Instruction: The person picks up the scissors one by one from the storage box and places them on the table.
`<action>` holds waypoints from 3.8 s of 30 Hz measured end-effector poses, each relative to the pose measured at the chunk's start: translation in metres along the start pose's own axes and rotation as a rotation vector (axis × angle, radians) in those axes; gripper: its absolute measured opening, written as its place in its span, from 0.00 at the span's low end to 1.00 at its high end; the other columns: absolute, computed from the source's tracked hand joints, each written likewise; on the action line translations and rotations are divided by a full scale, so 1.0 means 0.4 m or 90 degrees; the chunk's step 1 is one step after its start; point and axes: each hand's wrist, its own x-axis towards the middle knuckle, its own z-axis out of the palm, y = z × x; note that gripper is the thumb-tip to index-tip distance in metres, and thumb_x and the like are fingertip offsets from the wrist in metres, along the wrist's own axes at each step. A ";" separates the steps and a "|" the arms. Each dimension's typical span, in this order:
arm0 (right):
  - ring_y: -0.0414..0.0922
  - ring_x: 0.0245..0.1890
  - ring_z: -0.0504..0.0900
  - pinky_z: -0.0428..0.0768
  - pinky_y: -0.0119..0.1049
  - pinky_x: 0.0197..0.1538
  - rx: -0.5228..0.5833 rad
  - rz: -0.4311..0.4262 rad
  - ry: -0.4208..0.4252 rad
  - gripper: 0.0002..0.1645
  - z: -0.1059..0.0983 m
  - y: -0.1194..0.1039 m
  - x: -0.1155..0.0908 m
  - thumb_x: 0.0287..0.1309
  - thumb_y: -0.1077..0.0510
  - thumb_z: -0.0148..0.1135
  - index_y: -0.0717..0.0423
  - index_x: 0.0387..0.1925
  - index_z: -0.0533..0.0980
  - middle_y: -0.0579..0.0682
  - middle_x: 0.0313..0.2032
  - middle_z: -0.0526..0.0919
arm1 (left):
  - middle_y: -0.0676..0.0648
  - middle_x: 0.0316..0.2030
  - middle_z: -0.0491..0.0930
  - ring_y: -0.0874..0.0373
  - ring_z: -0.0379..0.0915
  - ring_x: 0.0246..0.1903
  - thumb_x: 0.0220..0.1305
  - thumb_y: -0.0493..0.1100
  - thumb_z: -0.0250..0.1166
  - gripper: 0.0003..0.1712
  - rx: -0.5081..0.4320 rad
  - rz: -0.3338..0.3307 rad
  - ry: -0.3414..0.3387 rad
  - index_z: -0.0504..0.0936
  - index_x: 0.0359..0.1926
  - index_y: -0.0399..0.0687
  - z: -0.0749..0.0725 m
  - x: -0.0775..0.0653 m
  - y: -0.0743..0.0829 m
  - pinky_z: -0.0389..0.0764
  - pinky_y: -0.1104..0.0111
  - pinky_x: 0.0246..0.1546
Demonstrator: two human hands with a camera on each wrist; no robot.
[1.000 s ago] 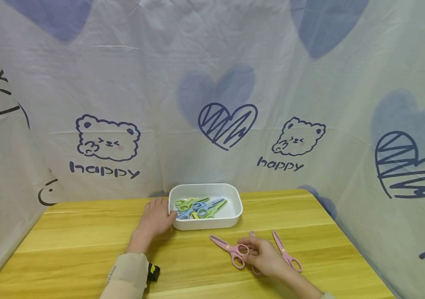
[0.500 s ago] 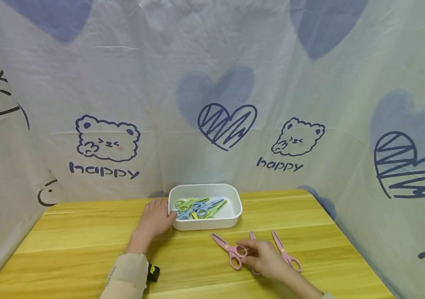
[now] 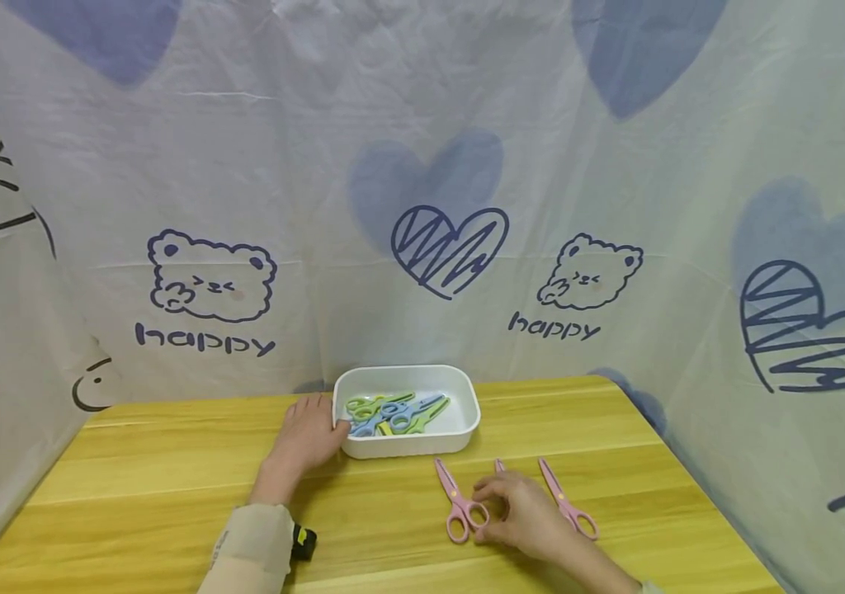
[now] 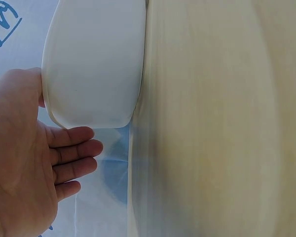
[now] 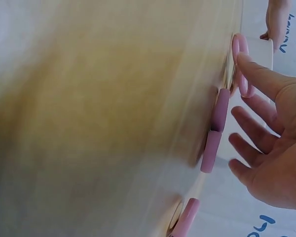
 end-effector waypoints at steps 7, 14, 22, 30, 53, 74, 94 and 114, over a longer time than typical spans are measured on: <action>0.68 0.67 0.71 0.63 0.68 0.70 -0.008 -0.010 0.006 0.25 0.005 0.002 0.001 0.36 0.49 0.87 0.51 0.38 0.86 0.58 0.57 0.83 | 0.35 0.52 0.74 0.38 0.66 0.57 0.70 0.50 0.56 0.32 0.000 -0.001 0.001 0.72 0.61 0.26 -0.001 -0.002 0.000 0.65 0.44 0.66; 0.71 0.69 0.67 0.52 0.74 0.71 -0.021 0.006 -0.006 0.23 0.007 0.004 0.003 0.34 0.50 0.88 0.48 0.34 0.84 0.61 0.59 0.81 | 0.34 0.54 0.74 0.38 0.66 0.58 0.70 0.50 0.56 0.32 -0.002 0.000 0.004 0.72 0.62 0.27 -0.002 -0.003 0.002 0.65 0.44 0.67; 0.72 0.71 0.64 0.53 0.73 0.72 -0.001 -0.006 -0.037 0.29 0.004 0.002 0.002 0.38 0.52 0.87 0.53 0.45 0.85 0.61 0.63 0.79 | 0.34 0.53 0.74 0.38 0.66 0.58 0.70 0.50 0.56 0.32 0.004 0.001 0.003 0.72 0.61 0.26 0.000 -0.003 0.001 0.65 0.43 0.67; 0.58 0.73 0.67 0.64 0.60 0.73 0.007 -0.078 -0.144 0.40 0.000 -0.017 0.017 0.55 0.62 0.76 0.58 0.70 0.74 0.54 0.73 0.71 | 0.35 0.52 0.74 0.39 0.66 0.57 0.70 0.50 0.55 0.31 0.004 0.000 0.004 0.73 0.60 0.27 0.001 0.000 0.000 0.65 0.44 0.66; 0.51 0.67 0.77 0.75 0.46 0.67 0.006 -0.100 -0.183 0.30 0.003 -0.020 0.019 0.58 0.58 0.76 0.61 0.62 0.80 0.51 0.68 0.78 | 0.34 0.54 0.74 0.38 0.66 0.58 0.69 0.50 0.55 0.31 -0.006 0.001 0.001 0.73 0.61 0.26 -0.003 0.000 0.004 0.64 0.43 0.67; 0.51 0.67 0.77 0.76 0.42 0.67 0.020 -0.118 -0.178 0.29 -0.003 -0.025 0.004 0.60 0.57 0.75 0.59 0.63 0.80 0.53 0.68 0.78 | 0.34 0.53 0.74 0.38 0.66 0.57 0.70 0.49 0.56 0.31 -0.007 0.002 -0.002 0.72 0.61 0.25 -0.006 -0.004 0.003 0.64 0.43 0.67; 0.63 0.60 0.81 0.79 0.46 0.63 0.303 -0.019 0.034 0.29 0.012 -0.051 0.071 0.66 0.66 0.67 0.67 0.67 0.73 0.62 0.62 0.81 | 0.34 0.53 0.74 0.38 0.66 0.58 0.70 0.49 0.56 0.30 -0.005 0.001 0.000 0.73 0.61 0.26 -0.003 -0.001 0.000 0.64 0.43 0.67; 0.57 0.57 0.84 0.83 0.34 0.56 0.370 0.053 0.112 0.26 0.027 -0.082 0.248 0.67 0.65 0.67 0.64 0.65 0.76 0.62 0.58 0.84 | 0.35 0.51 0.74 0.39 0.67 0.55 0.70 0.50 0.57 0.30 -0.002 0.001 -0.002 0.74 0.60 0.26 -0.001 -0.001 0.000 0.66 0.44 0.66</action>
